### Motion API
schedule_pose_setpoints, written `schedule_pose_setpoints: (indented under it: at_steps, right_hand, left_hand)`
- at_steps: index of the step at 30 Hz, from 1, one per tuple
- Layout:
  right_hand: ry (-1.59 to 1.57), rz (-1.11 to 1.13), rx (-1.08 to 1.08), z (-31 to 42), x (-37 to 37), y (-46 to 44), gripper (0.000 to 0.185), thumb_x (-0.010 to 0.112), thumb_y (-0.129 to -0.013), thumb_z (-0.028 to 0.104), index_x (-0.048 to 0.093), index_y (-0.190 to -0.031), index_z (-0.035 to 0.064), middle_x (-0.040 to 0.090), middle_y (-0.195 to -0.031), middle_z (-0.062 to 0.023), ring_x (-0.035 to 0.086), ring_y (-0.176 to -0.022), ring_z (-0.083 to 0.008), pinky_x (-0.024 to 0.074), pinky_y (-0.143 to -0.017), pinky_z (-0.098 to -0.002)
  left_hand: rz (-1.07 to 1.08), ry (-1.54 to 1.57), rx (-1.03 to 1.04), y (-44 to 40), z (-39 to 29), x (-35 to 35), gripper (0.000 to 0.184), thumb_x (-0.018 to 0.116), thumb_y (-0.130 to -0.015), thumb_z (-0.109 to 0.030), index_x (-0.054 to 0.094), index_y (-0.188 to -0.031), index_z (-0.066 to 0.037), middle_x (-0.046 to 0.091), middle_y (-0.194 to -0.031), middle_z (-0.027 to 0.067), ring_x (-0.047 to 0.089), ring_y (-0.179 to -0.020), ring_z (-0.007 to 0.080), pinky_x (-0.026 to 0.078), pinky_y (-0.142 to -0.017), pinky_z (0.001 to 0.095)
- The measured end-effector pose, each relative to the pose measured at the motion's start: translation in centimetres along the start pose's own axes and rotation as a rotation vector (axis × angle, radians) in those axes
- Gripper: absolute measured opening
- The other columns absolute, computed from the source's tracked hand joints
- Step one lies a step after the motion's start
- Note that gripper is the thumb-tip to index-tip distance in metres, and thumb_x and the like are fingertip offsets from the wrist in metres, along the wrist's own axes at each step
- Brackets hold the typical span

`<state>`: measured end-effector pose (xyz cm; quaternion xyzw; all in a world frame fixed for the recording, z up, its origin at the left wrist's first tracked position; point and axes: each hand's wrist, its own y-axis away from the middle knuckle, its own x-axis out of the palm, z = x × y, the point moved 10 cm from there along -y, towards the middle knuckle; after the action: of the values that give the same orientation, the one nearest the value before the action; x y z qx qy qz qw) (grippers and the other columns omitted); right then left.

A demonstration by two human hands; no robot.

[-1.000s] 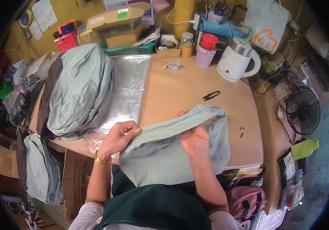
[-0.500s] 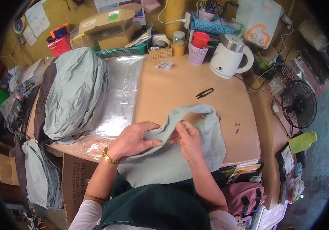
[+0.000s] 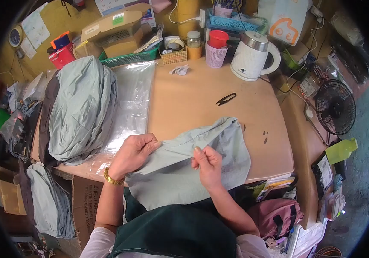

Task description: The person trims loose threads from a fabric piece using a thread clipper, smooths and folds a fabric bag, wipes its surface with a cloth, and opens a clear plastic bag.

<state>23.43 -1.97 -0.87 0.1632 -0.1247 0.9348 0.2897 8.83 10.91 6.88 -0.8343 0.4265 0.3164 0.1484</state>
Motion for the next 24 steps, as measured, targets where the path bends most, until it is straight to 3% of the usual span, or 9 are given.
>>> schedule_pose_setpoints:
  at_steps: [4, 6, 10, 12, 16, 18, 22, 24]
  right_hand:
    - [0.235, -0.025, -0.102, 2.6, 1.6, 0.6, 0.029, 0.06, -0.097, 0.019, 0.058, -0.074, 0.0017, 0.061, -0.062, -0.0028, 0.053, -0.056, -0.008, 0.042, -0.053, -0.0223]
    - [0.424, 0.087, -0.227, 3.9, 3.5, 0.7, 0.027, 0.06, -0.097, 0.018, 0.061, -0.078, -0.0002, 0.063, -0.066, -0.0049, 0.057, -0.059, -0.0099, 0.0445, -0.055, -0.024]
    - [0.412, 0.148, -0.155, 2.8, 3.7, 1.1, 0.028, 0.059, -0.098, 0.021, 0.064, -0.08, -0.0005, 0.064, -0.068, -0.0055, 0.058, -0.061, -0.0109, 0.0455, -0.055, -0.0255]
    - [-0.292, 0.026, 0.235, -0.6, 2.8, 0.9, 0.032, 0.058, -0.099, 0.024, 0.065, -0.078, 0.0011, 0.065, -0.07, -0.004, 0.059, -0.064, -0.0095, 0.0446, -0.053, -0.0249]
    - [-0.123, -0.136, 0.208, -0.1, 0.9, 0.4, 0.034, 0.057, -0.099, 0.027, 0.066, -0.076, 0.0033, 0.064, -0.067, -0.0027, 0.057, -0.059, -0.0092, 0.0422, -0.051, -0.0243]
    - [0.101, -0.042, 0.027, 1.0, 0.6, 0.7, 0.032, 0.056, -0.1, 0.026, 0.066, -0.077, 0.0048, 0.061, -0.064, -0.0007, 0.054, -0.054, -0.0088, 0.0408, -0.05, -0.0237]
    - [-0.152, -0.022, 0.019, -0.4, -0.3, 0.5, 0.03, 0.058, -0.099, 0.023, 0.065, -0.075, 0.0045, 0.058, -0.062, 0.0008, 0.049, -0.05, -0.0087, 0.0393, -0.047, -0.0243]
    - [-0.457, 0.111, 0.125, -1.4, 0.7, 0.3, 0.023, 0.062, -0.097, 0.019, 0.066, -0.08, 0.0035, 0.059, -0.07, 0.0021, 0.053, -0.06, -0.0079, 0.0431, -0.056, -0.024]
  left_hand:
    - [-0.105, -0.119, 0.025, 0.0, -2.8, -0.6, 0.037, 0.056, -0.096, -0.034, 0.067, -0.087, 0.0, 0.062, -0.071, 0.0223, 0.062, -0.07, 0.0405, 0.047, -0.066, 0.0481]
    - [-0.14, -0.074, 0.147, -0.7, -5.7, -0.1, 0.04, 0.054, -0.096, -0.033, 0.066, -0.082, 0.002, 0.062, -0.07, 0.0225, 0.062, -0.071, 0.0405, 0.047, -0.066, 0.0476]
    - [-0.036, -0.03, 0.162, -2.5, -5.4, 1.8, 0.039, 0.056, -0.096, -0.031, 0.06, -0.078, 0.003, 0.054, -0.068, 0.0225, 0.051, -0.061, 0.0375, 0.042, -0.059, 0.042]
    - [-0.029, 0.031, 0.204, -2.1, -5.9, 2.3, 0.039, 0.057, -0.096, -0.029, 0.056, -0.075, 0.003, 0.052, -0.065, 0.0201, 0.047, -0.058, 0.0355, 0.04, -0.056, 0.0417]
    - [-0.182, 0.054, 0.234, -2.0, -5.2, 2.3, 0.04, 0.058, -0.096, -0.028, 0.053, -0.072, 0.003, 0.045, -0.059, 0.0181, 0.04, -0.053, 0.0328, 0.038, -0.053, 0.0401]
    - [-0.218, 0.027, 0.107, -2.2, -4.0, 2.4, 0.042, 0.056, -0.097, -0.031, 0.057, -0.07, 0.001, 0.048, -0.057, 0.0219, 0.047, -0.052, 0.039, 0.039, -0.053, 0.0436]
    - [-0.232, 0.183, 0.077, -2.6, -2.9, 2.7, 0.045, 0.058, -0.096, -0.035, 0.055, -0.068, 0.001, 0.045, -0.054, 0.0212, 0.044, -0.049, 0.038, 0.038, -0.051, 0.0432]
    - [-0.178, 0.094, 0.096, -2.8, -3.6, 2.5, 0.039, 0.065, -0.093, -0.03, 0.056, -0.071, 0.001, 0.042, -0.056, 0.0132, 0.04, -0.051, 0.0162, 0.038, -0.05, 0.0345]
